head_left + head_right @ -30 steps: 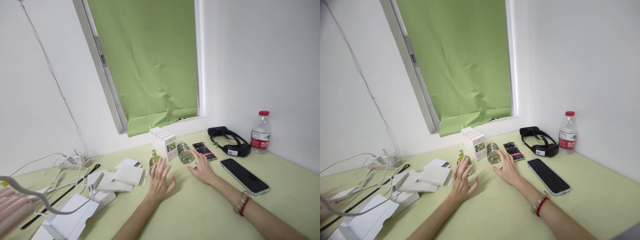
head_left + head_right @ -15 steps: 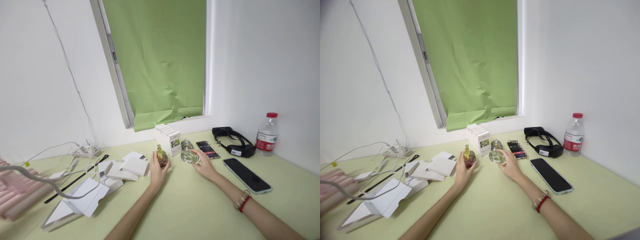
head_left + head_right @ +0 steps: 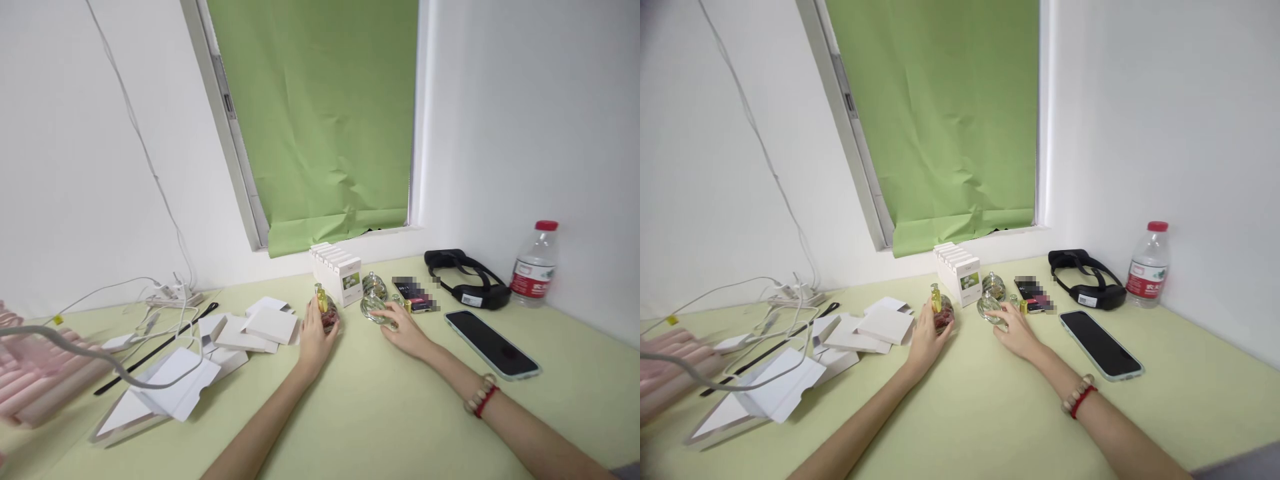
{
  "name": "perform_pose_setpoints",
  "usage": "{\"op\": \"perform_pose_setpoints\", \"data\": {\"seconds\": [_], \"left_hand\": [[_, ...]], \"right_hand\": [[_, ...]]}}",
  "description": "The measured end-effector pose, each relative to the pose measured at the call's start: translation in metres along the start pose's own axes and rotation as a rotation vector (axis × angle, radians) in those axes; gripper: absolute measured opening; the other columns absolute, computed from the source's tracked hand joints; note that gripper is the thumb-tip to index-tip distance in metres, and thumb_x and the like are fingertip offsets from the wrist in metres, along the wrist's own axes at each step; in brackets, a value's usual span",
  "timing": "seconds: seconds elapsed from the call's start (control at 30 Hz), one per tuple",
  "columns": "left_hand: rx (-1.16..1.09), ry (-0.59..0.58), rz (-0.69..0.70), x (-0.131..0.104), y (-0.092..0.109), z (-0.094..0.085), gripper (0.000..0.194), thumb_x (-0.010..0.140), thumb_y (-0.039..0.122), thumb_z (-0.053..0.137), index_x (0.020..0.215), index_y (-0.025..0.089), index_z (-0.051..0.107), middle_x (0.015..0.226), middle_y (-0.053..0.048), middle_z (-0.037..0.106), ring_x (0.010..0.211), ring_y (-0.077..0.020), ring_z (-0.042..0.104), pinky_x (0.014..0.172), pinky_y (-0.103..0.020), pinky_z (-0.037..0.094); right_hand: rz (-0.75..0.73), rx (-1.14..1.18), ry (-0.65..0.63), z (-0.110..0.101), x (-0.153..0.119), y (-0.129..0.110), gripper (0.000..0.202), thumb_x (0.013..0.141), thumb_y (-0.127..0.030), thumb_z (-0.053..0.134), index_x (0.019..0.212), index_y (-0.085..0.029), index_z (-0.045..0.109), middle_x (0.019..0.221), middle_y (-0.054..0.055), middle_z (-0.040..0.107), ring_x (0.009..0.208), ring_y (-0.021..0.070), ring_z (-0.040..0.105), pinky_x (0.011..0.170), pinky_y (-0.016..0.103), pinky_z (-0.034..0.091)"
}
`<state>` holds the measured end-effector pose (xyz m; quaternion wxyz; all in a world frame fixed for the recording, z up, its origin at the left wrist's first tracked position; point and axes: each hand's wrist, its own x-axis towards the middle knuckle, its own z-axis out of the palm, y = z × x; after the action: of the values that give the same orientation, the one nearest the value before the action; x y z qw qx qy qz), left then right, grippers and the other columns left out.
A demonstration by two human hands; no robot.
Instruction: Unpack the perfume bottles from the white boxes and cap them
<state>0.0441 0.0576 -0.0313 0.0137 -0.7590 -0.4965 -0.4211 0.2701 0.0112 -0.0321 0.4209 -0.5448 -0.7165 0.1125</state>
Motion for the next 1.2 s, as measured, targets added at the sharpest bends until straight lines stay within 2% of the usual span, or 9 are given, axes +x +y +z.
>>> {"op": "perform_pose_setpoints", "data": {"seconds": [0.17,0.27,0.4,0.53,0.6,0.7,0.8,0.9,1.2], "left_hand": [[0.031,0.029,-0.002,-0.002,0.000,0.002,0.074,0.078,0.039,0.052,0.138,0.016,0.017,0.138,-0.016,0.035,0.129,-0.0307,0.031,0.098,-0.050,0.034],[0.102,0.074,0.066,-0.002,0.004,-0.001,0.073,0.079,0.037,0.050,0.138,0.013,0.016,0.139,-0.017,0.035,0.130,-0.0307,0.029,0.100,-0.050,0.032],[0.262,0.146,0.327,-0.003,0.019,-0.010,0.065,0.082,0.028,0.044,0.139,0.010,0.018,0.144,-0.016,0.024,0.135,-0.0269,0.017,0.109,-0.047,0.019],[0.325,-0.088,0.682,-0.005,0.032,-0.015,0.053,0.082,0.019,0.038,0.135,0.016,0.032,0.144,-0.005,0.029,0.135,-0.0207,0.016,0.111,-0.037,0.018],[0.341,-0.117,0.668,-0.004,0.033,-0.012,0.049,0.081,0.019,0.039,0.130,0.013,0.041,0.142,-0.008,0.033,0.135,-0.0222,0.018,0.111,-0.038,0.019],[0.408,-0.093,0.521,-0.003,0.029,-0.006,0.041,0.080,0.022,0.041,0.116,0.007,0.054,0.134,-0.015,0.043,0.133,-0.0281,0.023,0.111,-0.044,0.018],[0.488,-0.118,0.468,-0.003,0.026,-0.001,0.035,0.080,0.027,0.042,0.101,0.007,0.062,0.129,-0.016,0.049,0.130,-0.0307,0.030,0.111,-0.046,0.018],[0.524,-0.125,0.474,-0.003,0.025,0.001,0.033,0.081,0.028,0.041,0.095,0.008,0.063,0.128,-0.016,0.049,0.127,-0.0309,0.034,0.111,-0.046,0.019],[0.395,-0.148,0.560,-0.002,0.021,0.001,0.029,0.080,0.021,0.042,0.101,0.012,0.059,0.122,-0.012,0.054,0.128,-0.0257,0.033,0.107,-0.041,0.027]], "right_hand": [[-0.001,0.028,-0.001,-0.002,0.001,-0.001,0.035,0.071,-0.016,0.050,0.100,-0.026,0.068,0.105,0.008,0.052,0.099,0.0230,0.050,0.072,0.033,0.047],[-0.019,0.026,0.002,-0.003,0.001,-0.002,0.027,0.073,-0.018,0.050,0.089,-0.025,0.071,0.102,0.008,0.054,0.098,0.0224,0.052,0.071,0.033,0.047],[-0.090,-0.012,-0.007,-0.002,-0.001,-0.005,0.026,0.074,-0.016,0.051,0.085,-0.026,0.072,0.099,0.006,0.057,0.096,0.0219,0.053,0.085,0.039,0.043],[-0.129,-0.002,-0.029,-0.001,-0.004,-0.014,0.026,0.073,-0.013,0.052,0.085,-0.026,0.072,0.103,0.006,0.058,0.098,0.0216,0.053,0.088,0.038,0.041],[-0.142,0.020,-0.042,0.000,-0.006,-0.019,0.025,0.074,-0.013,0.052,0.082,-0.026,0.072,0.101,0.005,0.058,0.096,0.0206,0.054,0.087,0.036,0.042],[-0.139,0.049,-0.060,0.001,-0.007,-0.024,0.022,0.074,-0.015,0.053,0.078,-0.025,0.072,0.101,0.005,0.059,0.097,0.0201,0.054,0.087,0.036,0.042],[-0.148,0.072,-0.068,0.002,-0.009,-0.026,0.021,0.073,-0.013,0.053,0.078,-0.024,0.071,0.100,0.005,0.059,0.097,0.0193,0.054,0.087,0.035,0.042],[-0.162,0.075,-0.065,0.002,-0.009,-0.025,0.022,0.074,-0.013,0.053,0.079,-0.024,0.071,0.099,0.005,0.059,0.096,0.0187,0.054,0.087,0.034,0.042],[-0.160,0.066,-0.060,0.002,-0.010,-0.023,0.021,0.073,-0.013,0.054,0.078,-0.024,0.071,0.100,0.005,0.059,0.097,0.0189,0.054,0.086,0.034,0.043]]}}
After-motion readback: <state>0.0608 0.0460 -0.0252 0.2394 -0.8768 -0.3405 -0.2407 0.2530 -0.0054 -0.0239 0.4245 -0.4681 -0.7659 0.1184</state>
